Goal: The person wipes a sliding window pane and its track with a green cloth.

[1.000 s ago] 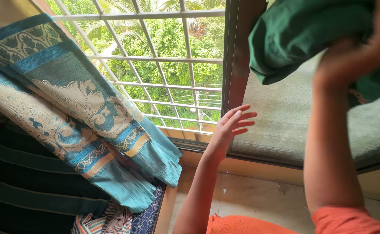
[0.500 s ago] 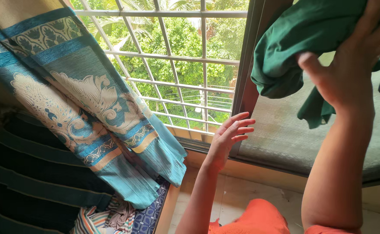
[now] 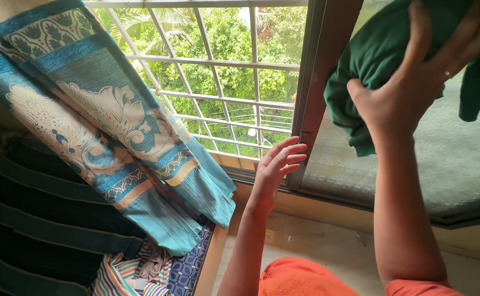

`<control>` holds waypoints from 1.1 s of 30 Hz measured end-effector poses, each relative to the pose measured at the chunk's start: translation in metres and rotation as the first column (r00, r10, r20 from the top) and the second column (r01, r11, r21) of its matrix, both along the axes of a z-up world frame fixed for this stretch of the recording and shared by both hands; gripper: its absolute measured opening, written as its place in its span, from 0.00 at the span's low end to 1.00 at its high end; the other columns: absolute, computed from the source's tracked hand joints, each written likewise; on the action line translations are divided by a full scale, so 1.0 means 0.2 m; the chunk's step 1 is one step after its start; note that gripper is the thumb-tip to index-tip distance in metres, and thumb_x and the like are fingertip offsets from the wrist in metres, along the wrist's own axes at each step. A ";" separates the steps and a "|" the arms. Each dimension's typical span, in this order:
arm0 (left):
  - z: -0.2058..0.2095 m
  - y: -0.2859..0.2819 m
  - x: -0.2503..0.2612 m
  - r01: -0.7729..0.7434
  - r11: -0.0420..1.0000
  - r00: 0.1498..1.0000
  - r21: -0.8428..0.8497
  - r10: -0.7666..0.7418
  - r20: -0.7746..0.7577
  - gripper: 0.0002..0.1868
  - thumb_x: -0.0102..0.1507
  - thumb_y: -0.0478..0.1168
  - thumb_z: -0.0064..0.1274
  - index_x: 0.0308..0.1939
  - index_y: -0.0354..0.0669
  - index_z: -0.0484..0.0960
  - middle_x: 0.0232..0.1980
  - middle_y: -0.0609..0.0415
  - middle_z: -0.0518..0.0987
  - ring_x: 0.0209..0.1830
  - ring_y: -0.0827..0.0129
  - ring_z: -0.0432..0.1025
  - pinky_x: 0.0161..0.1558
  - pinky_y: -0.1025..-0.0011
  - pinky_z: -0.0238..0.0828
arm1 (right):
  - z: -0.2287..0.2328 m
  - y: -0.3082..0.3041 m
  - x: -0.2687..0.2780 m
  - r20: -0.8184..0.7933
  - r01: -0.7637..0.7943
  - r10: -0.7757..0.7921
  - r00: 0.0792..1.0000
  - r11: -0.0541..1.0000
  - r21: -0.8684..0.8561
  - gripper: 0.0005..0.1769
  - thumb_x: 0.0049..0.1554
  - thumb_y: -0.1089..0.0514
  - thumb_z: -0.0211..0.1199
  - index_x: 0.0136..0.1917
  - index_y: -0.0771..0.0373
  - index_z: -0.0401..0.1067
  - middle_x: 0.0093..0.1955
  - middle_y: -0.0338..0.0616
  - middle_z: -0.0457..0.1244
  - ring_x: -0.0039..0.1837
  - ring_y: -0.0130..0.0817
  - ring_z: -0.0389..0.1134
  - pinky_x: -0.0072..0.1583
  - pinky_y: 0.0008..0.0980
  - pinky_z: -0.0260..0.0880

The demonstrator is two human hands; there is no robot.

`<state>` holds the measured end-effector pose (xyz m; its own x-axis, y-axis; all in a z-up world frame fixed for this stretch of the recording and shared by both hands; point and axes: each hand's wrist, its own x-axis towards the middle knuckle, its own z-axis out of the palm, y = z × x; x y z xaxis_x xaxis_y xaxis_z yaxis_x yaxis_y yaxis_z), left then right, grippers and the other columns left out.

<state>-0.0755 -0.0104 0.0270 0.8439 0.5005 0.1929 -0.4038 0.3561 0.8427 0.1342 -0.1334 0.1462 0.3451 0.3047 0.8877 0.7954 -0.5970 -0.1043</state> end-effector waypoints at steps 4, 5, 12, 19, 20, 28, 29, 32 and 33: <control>-0.01 0.07 -0.08 -0.048 0.998 0.999 0.039 0.048 0.002 0.29 0.69 0.52 0.47 0.71 0.42 0.72 0.64 0.48 0.79 0.62 0.66 0.74 0.61 0.66 0.67 | -0.08 -0.10 0.04 0.070 -0.015 0.008 0.997 0.995 0.098 0.57 0.51 0.52 0.75 0.86 0.48 0.48 0.86 0.58 0.30 0.86 0.64 0.34 0.80 0.59 0.52; -0.01 0.10 -0.11 -0.065 0.997 0.998 0.051 0.065 -0.001 0.29 0.69 0.52 0.47 0.71 0.42 0.71 0.65 0.49 0.79 0.63 0.66 0.73 0.62 0.67 0.67 | -0.08 -0.12 0.10 0.090 -0.024 0.012 0.996 0.990 0.135 0.58 0.51 0.51 0.75 0.86 0.49 0.47 0.86 0.57 0.30 0.87 0.63 0.34 0.80 0.59 0.51; -0.01 0.16 0.06 -0.304 0.864 0.931 0.402 0.360 -0.068 0.38 0.63 0.50 0.58 0.75 0.46 0.65 0.75 0.51 0.69 0.74 0.61 0.63 0.66 0.62 0.64 | 0.00 0.05 0.41 0.230 -0.200 0.124 0.965 0.916 0.347 0.60 0.54 0.44 0.73 0.86 0.54 0.39 0.87 0.50 0.31 0.88 0.56 0.34 0.82 0.57 0.44; 0.02 0.05 0.20 -0.340 0.658 0.882 0.672 0.470 -0.014 0.43 0.60 0.52 0.62 0.75 0.46 0.63 0.77 0.45 0.64 0.76 0.53 0.60 0.69 0.54 0.60 | -0.05 -0.04 0.08 0.210 -0.061 0.020 0.978 0.979 0.193 0.62 0.55 0.34 0.77 0.88 0.45 0.41 0.87 0.47 0.30 0.85 0.62 0.31 0.83 0.63 0.44; 0.02 0.06 0.20 -0.377 0.561 0.867 0.737 0.493 0.069 0.42 0.61 0.51 0.63 0.76 0.44 0.63 0.78 0.43 0.62 0.78 0.51 0.58 0.73 0.52 0.57 | -0.05 -0.08 0.07 0.195 -0.053 0.015 0.981 0.980 0.191 0.61 0.56 0.35 0.78 0.88 0.43 0.41 0.87 0.47 0.30 0.85 0.62 0.32 0.82 0.62 0.45; 0.22 0.30 0.31 -0.395 0.111 0.662 0.912 0.723 0.199 0.41 0.60 0.48 0.63 0.75 0.45 0.63 0.78 0.42 0.59 0.79 0.48 0.54 0.74 0.48 0.50 | -0.05 0.07 0.00 0.029 -0.119 0.117 0.993 0.902 0.415 0.57 0.54 0.51 0.76 0.86 0.43 0.44 0.87 0.46 0.35 0.87 0.55 0.41 0.81 0.60 0.47; 0.23 0.29 0.33 -0.403 0.123 0.656 0.907 0.730 0.192 0.41 0.60 0.47 0.63 0.75 0.46 0.63 0.78 0.42 0.59 0.79 0.48 0.54 0.73 0.47 0.49 | -0.04 0.11 -0.03 0.033 -0.124 0.120 0.992 0.911 0.394 0.57 0.53 0.50 0.77 0.86 0.44 0.45 0.87 0.47 0.36 0.87 0.57 0.41 0.81 0.61 0.47; 0.21 0.22 0.37 -0.437 0.119 0.657 0.892 0.719 0.226 0.42 0.60 0.47 0.64 0.75 0.48 0.63 0.79 0.43 0.59 0.79 0.48 0.55 0.74 0.46 0.49 | -0.10 0.15 -0.11 0.033 -0.104 0.099 0.995 0.956 0.274 0.56 0.52 0.48 0.78 0.85 0.45 0.49 0.87 0.49 0.38 0.85 0.61 0.38 0.82 0.64 0.47; 0.18 0.19 0.37 -0.454 0.112 0.658 0.884 0.711 0.248 0.42 0.60 0.48 0.64 0.75 0.49 0.63 0.79 0.43 0.59 0.79 0.48 0.55 0.75 0.46 0.49 | -0.14 0.14 -0.12 0.042 -0.093 0.086 0.995 0.969 0.229 0.56 0.53 0.47 0.79 0.85 0.45 0.50 0.87 0.51 0.38 0.85 0.62 0.37 0.82 0.64 0.47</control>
<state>-0.0015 0.0274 0.0626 0.4442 0.5218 0.7283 0.0783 -0.8324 0.5486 0.1093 -0.1062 0.1185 0.2966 0.1188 0.9476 0.8495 -0.4861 -0.2050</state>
